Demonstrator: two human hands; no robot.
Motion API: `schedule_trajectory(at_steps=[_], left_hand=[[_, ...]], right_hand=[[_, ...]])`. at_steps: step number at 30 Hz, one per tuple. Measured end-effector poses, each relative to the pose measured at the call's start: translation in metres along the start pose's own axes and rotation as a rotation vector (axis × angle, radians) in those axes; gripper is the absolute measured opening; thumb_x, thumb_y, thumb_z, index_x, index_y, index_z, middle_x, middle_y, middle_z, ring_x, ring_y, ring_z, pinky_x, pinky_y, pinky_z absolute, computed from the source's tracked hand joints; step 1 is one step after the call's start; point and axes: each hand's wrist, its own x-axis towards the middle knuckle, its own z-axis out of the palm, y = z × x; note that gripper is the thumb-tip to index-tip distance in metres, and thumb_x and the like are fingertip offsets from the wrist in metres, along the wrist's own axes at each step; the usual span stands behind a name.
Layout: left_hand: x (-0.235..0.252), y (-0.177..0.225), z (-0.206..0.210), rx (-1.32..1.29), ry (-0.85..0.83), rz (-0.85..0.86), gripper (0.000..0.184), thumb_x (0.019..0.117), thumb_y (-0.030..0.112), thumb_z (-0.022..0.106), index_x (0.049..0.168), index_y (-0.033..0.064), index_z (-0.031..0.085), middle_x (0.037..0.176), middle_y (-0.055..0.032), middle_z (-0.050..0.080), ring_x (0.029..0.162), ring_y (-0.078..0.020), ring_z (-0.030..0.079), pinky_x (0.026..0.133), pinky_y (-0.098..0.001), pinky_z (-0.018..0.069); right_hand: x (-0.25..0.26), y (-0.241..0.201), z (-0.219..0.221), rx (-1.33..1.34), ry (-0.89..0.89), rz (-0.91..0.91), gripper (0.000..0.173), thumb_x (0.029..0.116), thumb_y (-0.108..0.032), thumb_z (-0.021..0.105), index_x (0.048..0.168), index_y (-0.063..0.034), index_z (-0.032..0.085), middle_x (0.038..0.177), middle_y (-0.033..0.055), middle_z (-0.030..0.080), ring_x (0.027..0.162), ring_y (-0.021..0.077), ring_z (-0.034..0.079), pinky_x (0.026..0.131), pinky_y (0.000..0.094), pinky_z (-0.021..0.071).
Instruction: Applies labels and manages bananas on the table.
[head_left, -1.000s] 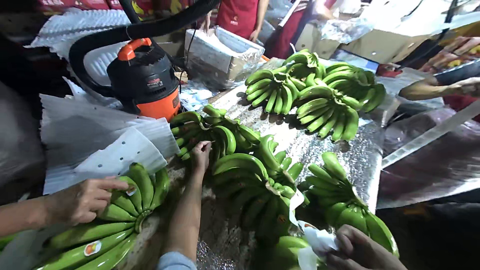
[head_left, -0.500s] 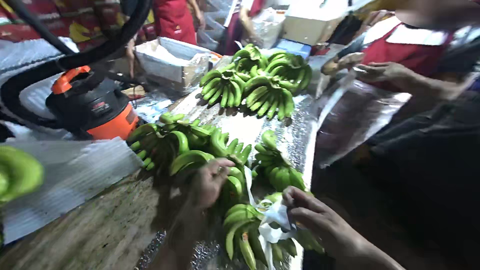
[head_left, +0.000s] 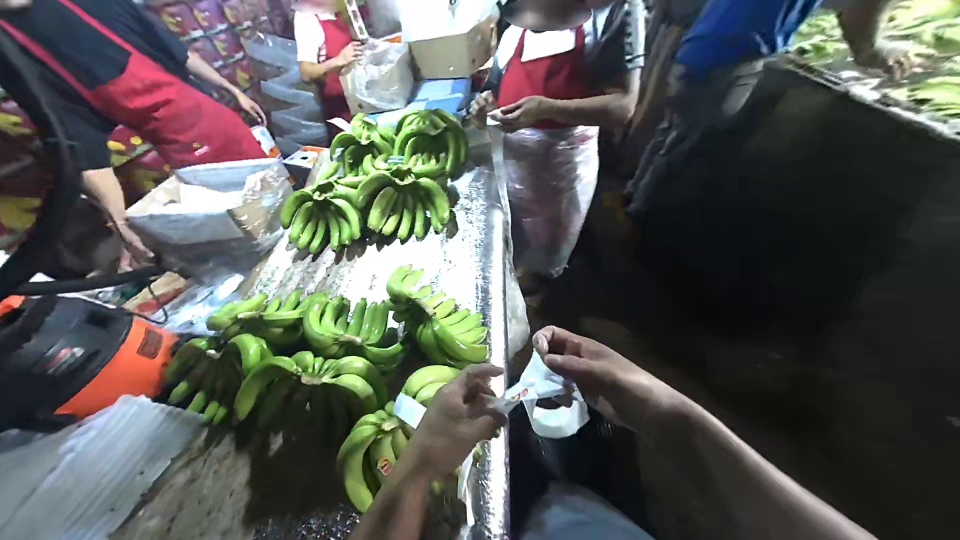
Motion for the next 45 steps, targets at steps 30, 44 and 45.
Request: schedule_trajectory(at_steps=[30, 44, 45], left_hand=[[0.213, 0.017, 0.043, -0.263, -0.099, -0.214, 0.044, 0.0947, -0.004, 0.057, 0.138, 0.0007, 0.051, 0.104, -0.0032, 0.069, 0.093, -0.0123, 0.069, 0.089, -0.0342, 0.0581], [0.211, -0.006, 0.048, 1.318, 0.827, 0.156, 0.007, 0.0842, 0.006, 0.068, 0.084, 0.0019, 0.074, 0.072, -0.0088, 0.071, 0.057, -0.0210, 0.068, 0.053, -0.0388, 0.0563], [0.208, -0.010, 0.051, 1.359, 0.810, 0.192, 0.007, 0.0839, 0.006, 0.068, 0.084, 0.0026, 0.074, 0.073, -0.0088, 0.073, 0.059, -0.0211, 0.070, 0.054, -0.0384, 0.0570]], right_hand=[[0.132, -0.080, -0.220, -0.692, -0.319, -0.434, 0.012, 0.0965, -0.011, 0.067, 0.104, -0.0064, 0.075, 0.103, 0.0030, 0.070, 0.099, 0.0020, 0.062, 0.090, 0.0213, 0.0500], [0.149, 0.011, -0.175, -0.529, 0.248, -0.438, 0.031, 0.0963, -0.016, 0.065, 0.122, 0.0014, 0.066, 0.090, 0.0086, 0.072, 0.075, 0.0159, 0.069, 0.072, 0.0355, 0.0589], [0.142, 0.019, -0.158, -0.344, 0.094, -0.307, 0.040, 0.1002, -0.015, 0.058, 0.137, 0.0013, 0.056, 0.087, 0.0048, 0.072, 0.071, 0.0106, 0.069, 0.069, 0.0297, 0.0597]])
